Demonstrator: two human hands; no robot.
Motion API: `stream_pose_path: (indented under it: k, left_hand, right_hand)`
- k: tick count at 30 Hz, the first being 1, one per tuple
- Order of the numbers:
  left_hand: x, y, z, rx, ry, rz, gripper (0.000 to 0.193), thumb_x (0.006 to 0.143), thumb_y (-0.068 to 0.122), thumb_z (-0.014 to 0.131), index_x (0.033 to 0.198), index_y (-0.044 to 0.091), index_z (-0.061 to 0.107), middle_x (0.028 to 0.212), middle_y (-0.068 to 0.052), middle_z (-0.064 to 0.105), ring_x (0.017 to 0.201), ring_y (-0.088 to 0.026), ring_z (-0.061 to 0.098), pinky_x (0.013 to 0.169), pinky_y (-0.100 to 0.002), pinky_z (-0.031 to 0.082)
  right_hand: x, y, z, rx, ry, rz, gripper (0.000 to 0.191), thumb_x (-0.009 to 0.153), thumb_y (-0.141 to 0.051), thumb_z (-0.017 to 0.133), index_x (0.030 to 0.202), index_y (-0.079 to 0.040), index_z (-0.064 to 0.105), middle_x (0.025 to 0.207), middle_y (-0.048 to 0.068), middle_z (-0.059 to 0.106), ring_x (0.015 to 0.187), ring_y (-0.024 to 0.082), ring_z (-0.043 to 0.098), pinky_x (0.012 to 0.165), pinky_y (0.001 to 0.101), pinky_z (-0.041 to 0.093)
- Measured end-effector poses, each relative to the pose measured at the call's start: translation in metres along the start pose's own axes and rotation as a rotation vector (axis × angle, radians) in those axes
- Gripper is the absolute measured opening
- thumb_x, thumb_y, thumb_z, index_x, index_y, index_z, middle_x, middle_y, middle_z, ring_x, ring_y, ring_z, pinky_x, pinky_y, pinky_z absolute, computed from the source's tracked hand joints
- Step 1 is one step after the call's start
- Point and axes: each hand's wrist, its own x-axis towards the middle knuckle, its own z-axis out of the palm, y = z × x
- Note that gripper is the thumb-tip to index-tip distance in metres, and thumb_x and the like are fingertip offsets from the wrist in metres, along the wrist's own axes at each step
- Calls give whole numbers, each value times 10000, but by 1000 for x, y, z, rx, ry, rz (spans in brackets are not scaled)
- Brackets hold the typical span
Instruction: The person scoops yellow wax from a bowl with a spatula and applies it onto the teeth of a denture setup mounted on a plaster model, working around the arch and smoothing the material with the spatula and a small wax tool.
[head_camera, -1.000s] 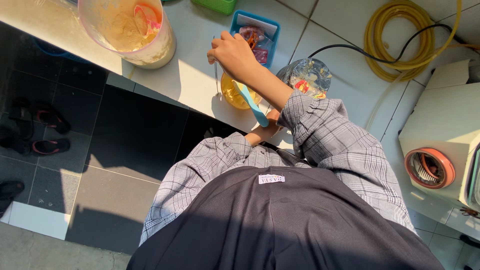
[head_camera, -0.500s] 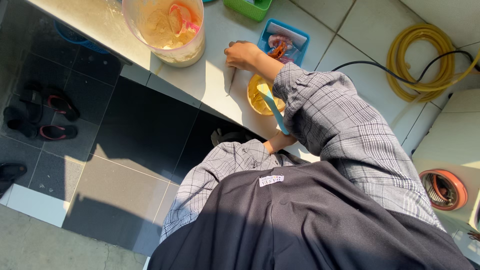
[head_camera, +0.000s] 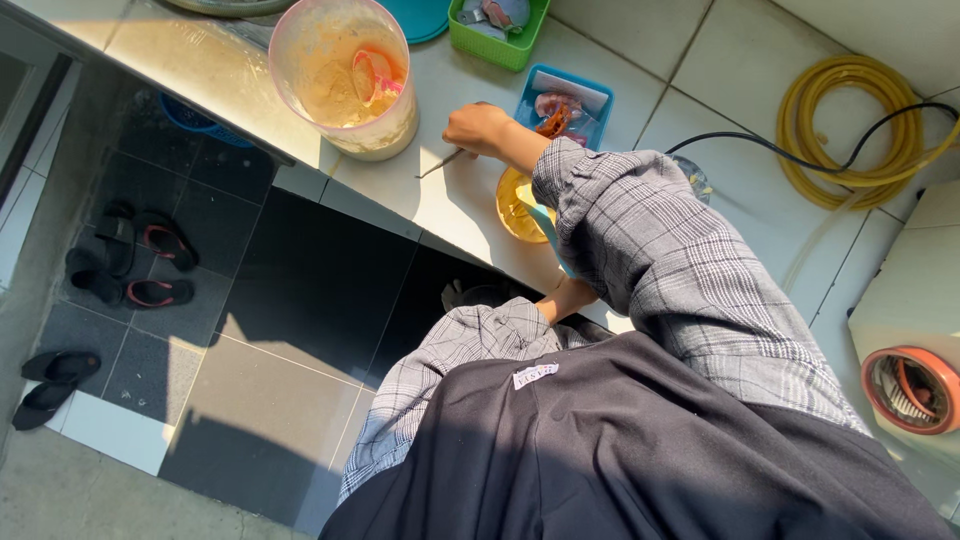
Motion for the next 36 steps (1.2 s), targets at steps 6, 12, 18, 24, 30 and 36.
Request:
stream_pose_path:
  k: [6, 12, 18, 24, 30, 36]
  left_hand:
    - [0, 0, 2, -166, 119, -37, 290, 1033, 256, 524, 1220, 69, 643, 1214, -136, 599, 1136, -271, 524, 959, -365, 405]
    - [0, -3, -6, -915, 152, -237, 321, 1094, 305, 437, 954, 65, 597, 694, -7, 496, 613, -86, 418, 558, -253, 326]
    - [-3, -16, 7, -846, 216, -214, 376, 1101, 336, 423, 885, 73, 583, 582, 26, 506, 514, -49, 443, 498, -231, 345]
    - [-7, -51, 35, -884, 251, -160, 359, 1116, 316, 443, 924, 45, 580, 621, 35, 484, 526, -35, 418, 496, -222, 326]
    - [-18, -69, 46, -859, 291, -175, 316, 1100, 285, 464, 1013, 15, 605, 749, 30, 561, 543, -38, 457, 496, -225, 349]
    - [-28, -69, 41, -690, 299, -193, 328, 1102, 287, 462, 993, 19, 616, 684, 15, 572, 531, -42, 498, 495, -234, 382]
  right_hand:
    - [10, -3, -8, 97, -58, -20, 244, 681, -71, 809, 894, -48, 694, 814, 148, 714, 825, 396, 699, 678, 478, 573]
    - [-62, 14, -59, 421, 496, -129, 272, 887, 4, 743, 1104, -40, 585, 856, 119, 691, 761, 283, 714, 640, 380, 562]
    - [-270, -17, -69, 630, 776, 277, 118, 1031, -24, 700, 1120, -5, 626, 989, 139, 709, 895, 232, 743, 738, 321, 628]
    - [-340, -87, 51, 1062, 1123, 744, 157, 1128, -84, 541, 1155, 62, 489, 1113, 202, 670, 1013, 257, 739, 858, 389, 683]
    - [-337, -134, 139, 1136, 1335, 753, 195, 1099, -132, 572, 1157, 33, 485, 1116, 217, 682, 1033, 290, 741, 868, 424, 687]
    - [-325, -131, 144, 1021, 1364, 769, 141, 1059, -71, 640, 1100, 50, 580, 1068, 204, 694, 985, 282, 753, 892, 425, 683]
